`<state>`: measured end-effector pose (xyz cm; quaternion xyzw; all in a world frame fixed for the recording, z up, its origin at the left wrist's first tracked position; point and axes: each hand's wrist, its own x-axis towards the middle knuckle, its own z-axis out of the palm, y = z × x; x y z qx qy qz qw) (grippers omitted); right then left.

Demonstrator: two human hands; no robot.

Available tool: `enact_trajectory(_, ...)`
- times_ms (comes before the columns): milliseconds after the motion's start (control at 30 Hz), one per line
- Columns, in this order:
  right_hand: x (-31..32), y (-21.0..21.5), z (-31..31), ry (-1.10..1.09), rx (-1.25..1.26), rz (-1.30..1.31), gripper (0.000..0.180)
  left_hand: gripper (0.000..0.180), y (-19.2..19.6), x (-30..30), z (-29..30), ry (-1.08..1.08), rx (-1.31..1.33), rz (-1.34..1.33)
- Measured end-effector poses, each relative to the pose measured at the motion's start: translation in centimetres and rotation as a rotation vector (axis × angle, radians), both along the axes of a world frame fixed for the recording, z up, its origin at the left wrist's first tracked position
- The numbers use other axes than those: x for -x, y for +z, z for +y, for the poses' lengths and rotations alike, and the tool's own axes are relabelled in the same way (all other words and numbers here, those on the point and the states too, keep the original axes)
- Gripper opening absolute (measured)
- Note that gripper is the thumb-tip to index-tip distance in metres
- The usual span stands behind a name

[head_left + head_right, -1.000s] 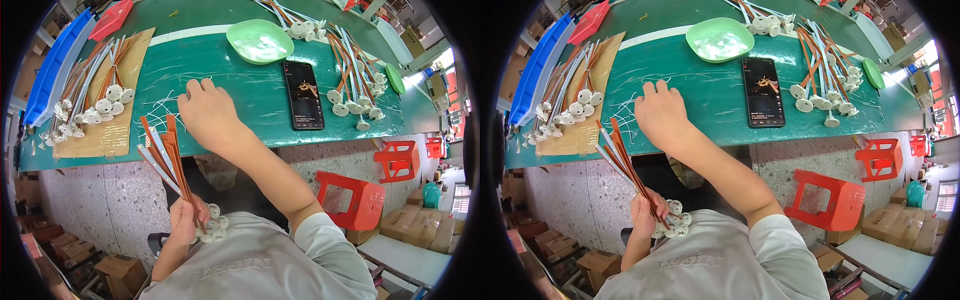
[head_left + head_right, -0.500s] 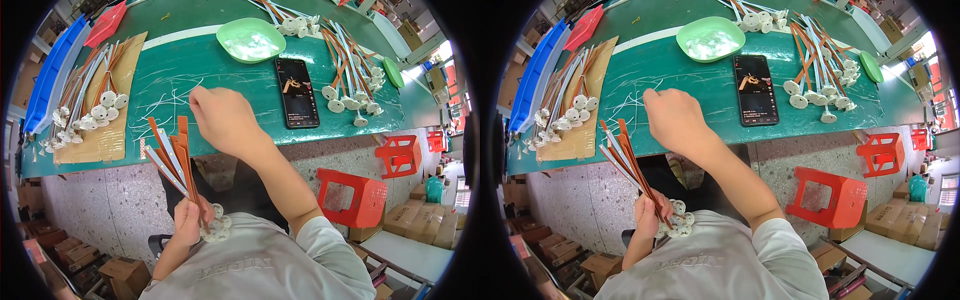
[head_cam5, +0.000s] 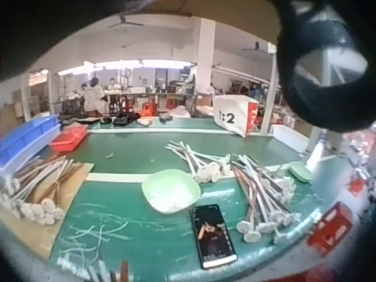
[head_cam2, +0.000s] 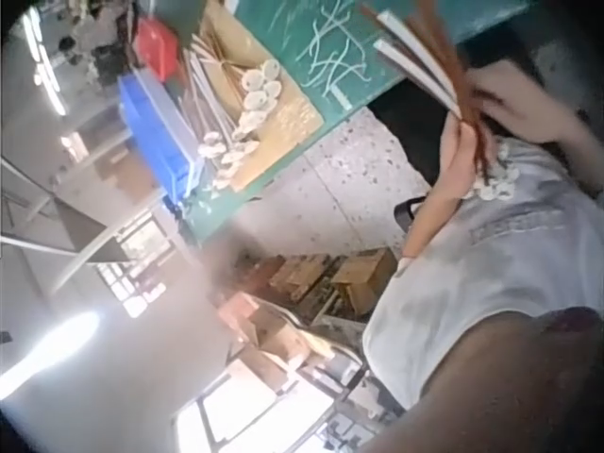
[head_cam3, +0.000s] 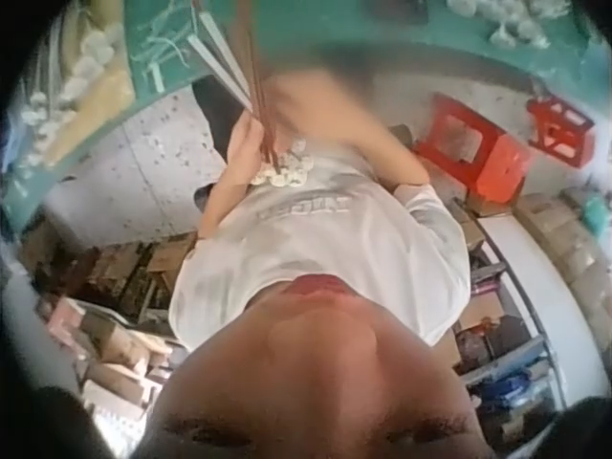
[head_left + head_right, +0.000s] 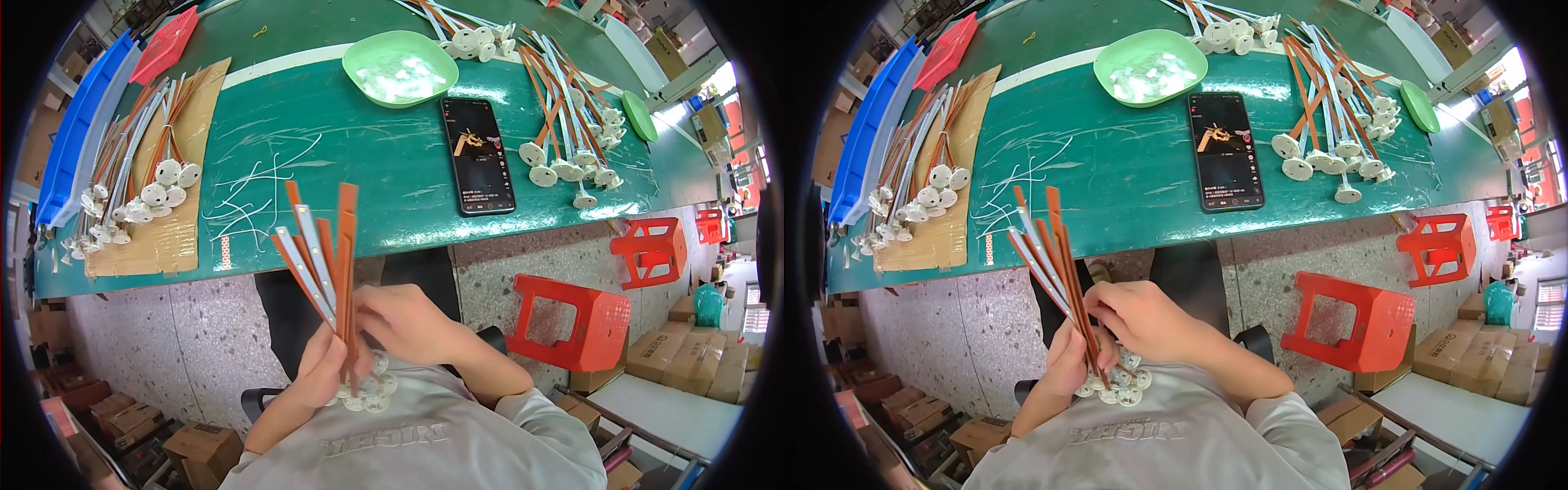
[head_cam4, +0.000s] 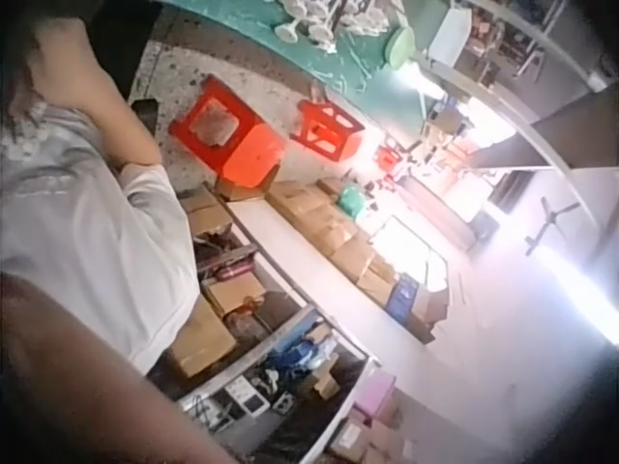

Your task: Assembling and bundling LED strips into plastic bases and securing them with wire ties.

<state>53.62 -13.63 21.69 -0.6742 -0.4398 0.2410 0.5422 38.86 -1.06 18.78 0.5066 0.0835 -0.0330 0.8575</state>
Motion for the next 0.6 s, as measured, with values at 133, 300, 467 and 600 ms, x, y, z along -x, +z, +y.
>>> enact_trajectory(133, -1.3, -0.1, -0.5, 0.153, 0.054, 0.112, 0.022, 0.053, -0.5, -0.3, -0.8, 0.031, 0.078, 0.006)
enact_trajectory(300, -1.9, -0.7, -0.4, 0.267, 0.048, 0.112, 0.02, 0.049, -0.9, -0.7, -0.8, -0.02, 0.065, -0.023)
enact_trajectory(467, -2.2, -0.2, 0.0, 0.27, 0.146, 0.182, 0.019, 0.047, -1.3, -0.9, -1.0, 0.048, 0.04, 0.006)
enact_trajectory(600, -1.3, -0.5, -0.2, 0.16, 0.096, 0.264, 0.02, 0.047, -2.0, -0.5, -0.6, 0.041, -0.007, 0.002)
